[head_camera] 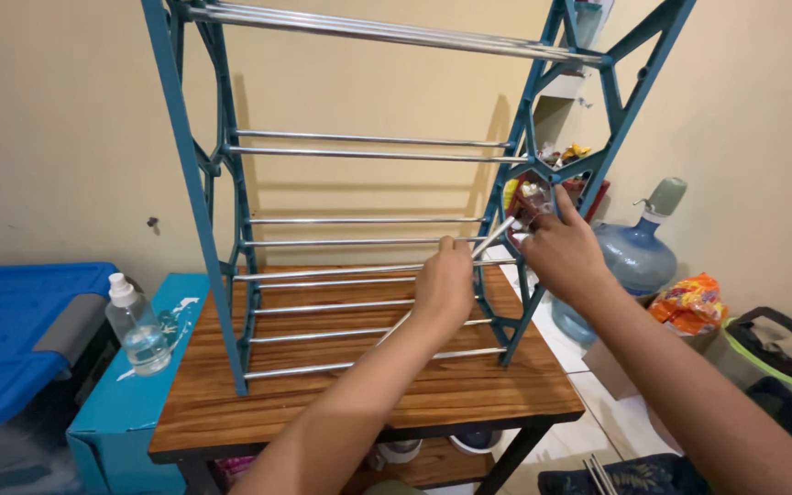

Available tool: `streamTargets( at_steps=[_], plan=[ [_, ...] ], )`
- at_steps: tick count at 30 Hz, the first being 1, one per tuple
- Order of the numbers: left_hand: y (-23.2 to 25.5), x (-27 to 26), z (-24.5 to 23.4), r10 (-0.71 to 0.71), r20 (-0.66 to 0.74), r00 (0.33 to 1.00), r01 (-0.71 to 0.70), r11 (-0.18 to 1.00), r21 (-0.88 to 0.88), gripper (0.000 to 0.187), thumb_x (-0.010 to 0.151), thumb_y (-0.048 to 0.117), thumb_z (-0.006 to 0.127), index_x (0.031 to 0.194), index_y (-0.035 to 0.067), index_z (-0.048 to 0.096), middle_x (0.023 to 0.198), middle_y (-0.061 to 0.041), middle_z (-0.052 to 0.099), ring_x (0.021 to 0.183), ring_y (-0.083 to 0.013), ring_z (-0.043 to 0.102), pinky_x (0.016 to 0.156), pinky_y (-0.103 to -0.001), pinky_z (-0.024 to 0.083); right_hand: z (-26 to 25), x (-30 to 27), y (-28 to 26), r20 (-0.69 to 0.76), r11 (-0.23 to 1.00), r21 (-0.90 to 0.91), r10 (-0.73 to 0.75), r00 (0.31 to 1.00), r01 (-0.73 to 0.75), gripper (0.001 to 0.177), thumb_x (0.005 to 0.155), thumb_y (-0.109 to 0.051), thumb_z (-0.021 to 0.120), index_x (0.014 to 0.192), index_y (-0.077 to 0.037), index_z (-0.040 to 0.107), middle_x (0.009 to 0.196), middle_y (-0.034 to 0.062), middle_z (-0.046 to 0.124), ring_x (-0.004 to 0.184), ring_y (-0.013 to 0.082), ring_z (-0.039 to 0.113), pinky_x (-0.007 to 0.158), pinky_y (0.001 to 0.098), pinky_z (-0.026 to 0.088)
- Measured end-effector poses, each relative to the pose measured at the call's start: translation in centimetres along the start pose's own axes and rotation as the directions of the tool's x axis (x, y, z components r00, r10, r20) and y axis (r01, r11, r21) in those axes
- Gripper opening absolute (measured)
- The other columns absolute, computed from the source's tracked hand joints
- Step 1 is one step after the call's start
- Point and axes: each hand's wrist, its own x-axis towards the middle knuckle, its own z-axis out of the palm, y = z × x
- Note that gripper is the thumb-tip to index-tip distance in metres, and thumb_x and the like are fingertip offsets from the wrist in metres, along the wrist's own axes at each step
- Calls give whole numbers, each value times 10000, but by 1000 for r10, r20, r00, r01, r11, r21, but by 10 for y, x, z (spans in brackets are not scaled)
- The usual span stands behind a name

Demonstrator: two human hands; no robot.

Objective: The person repeatedly inserts and removes metal rods from a blue metal rack frame on a wooden table. They handle the rods one at a time, placing them into slots and then taking them out again, without completing a final assembled state.

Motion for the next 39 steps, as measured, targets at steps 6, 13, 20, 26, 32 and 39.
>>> streamTargets(
  at_steps=[6, 13, 20, 26, 32, 39],
  plan=[
    [-20, 29, 70, -49, -19, 999, 52, 977, 208, 122, 888, 0, 614, 970, 33, 698, 1018, -178, 674, 885, -376, 743, 686, -478, 615, 7, 3, 6, -57, 995, 87, -42, 997, 47, 103, 828, -280, 686, 858, -255, 781, 818, -10, 753, 1073, 171, 680, 1263, 538, 122],
    [-38, 49, 93, 37, 78, 996, -65, 916, 395, 92, 836, 60, 690, 889, 70, 765, 936, -138, 727, 844, -315, 763, 646, -422, 622, 14, 4, 6, -115, 998, 37, -37, 993, 41, 120, 846, -210, 655, 838, -254, 766, 763, -31, 750, 1027, 172, 689, 1246, 548, 146],
    [-52, 54, 96, 214, 180, 960, -262, 911, 319, 123, 820, 19, 679, 823, 82, 784, 911, -159, 742, 866, -350, 749, 704, -450, 617, 17, 5, 2, -94, 999, 50, 2, 996, 3, 135, 845, -213, 659, 761, -250, 757, 786, -50, 752, 1023, 152, 687, 1234, 515, 185],
    [-46, 55, 82, 187, 199, 962, -234, 939, 251, 113, 811, 35, 679, 831, 69, 785, 910, -172, 736, 883, -366, 742, 725, -469, 610, 16, 4, 3, -80, 997, 77, 2, 997, 5, 143, 862, -208, 656, 771, -247, 759, 814, -55, 753, 1047, 145, 686, 1251, 505, 149],
    [-31, 60, 48, 50, 148, 988, -62, 995, 73, 208, 890, 208, 671, 821, 38, 771, 906, -200, 703, 837, -391, 730, 709, -501, 591, 9, -2, -5, -454, 977, 209, 57, 889, 44, 132, 770, -222, 679, 866, -158, 742, 876, 18, 759, 1089, 189, 691, 1241, 544, 218],
    [-13, 119, 56, -158, -14, 987, 140, 910, -391, 561, 1029, 471, 472, 818, 30, 747, 793, -197, 746, 821, -410, 716, 768, -507, 538, -3, -4, -72, 38, 62, 995, 482, 875, -78, 254, 1037, -268, 570, 1087, -61, 709, 909, 82, 734, 833, 189, 731, 805, 434, 584]
  ],
)
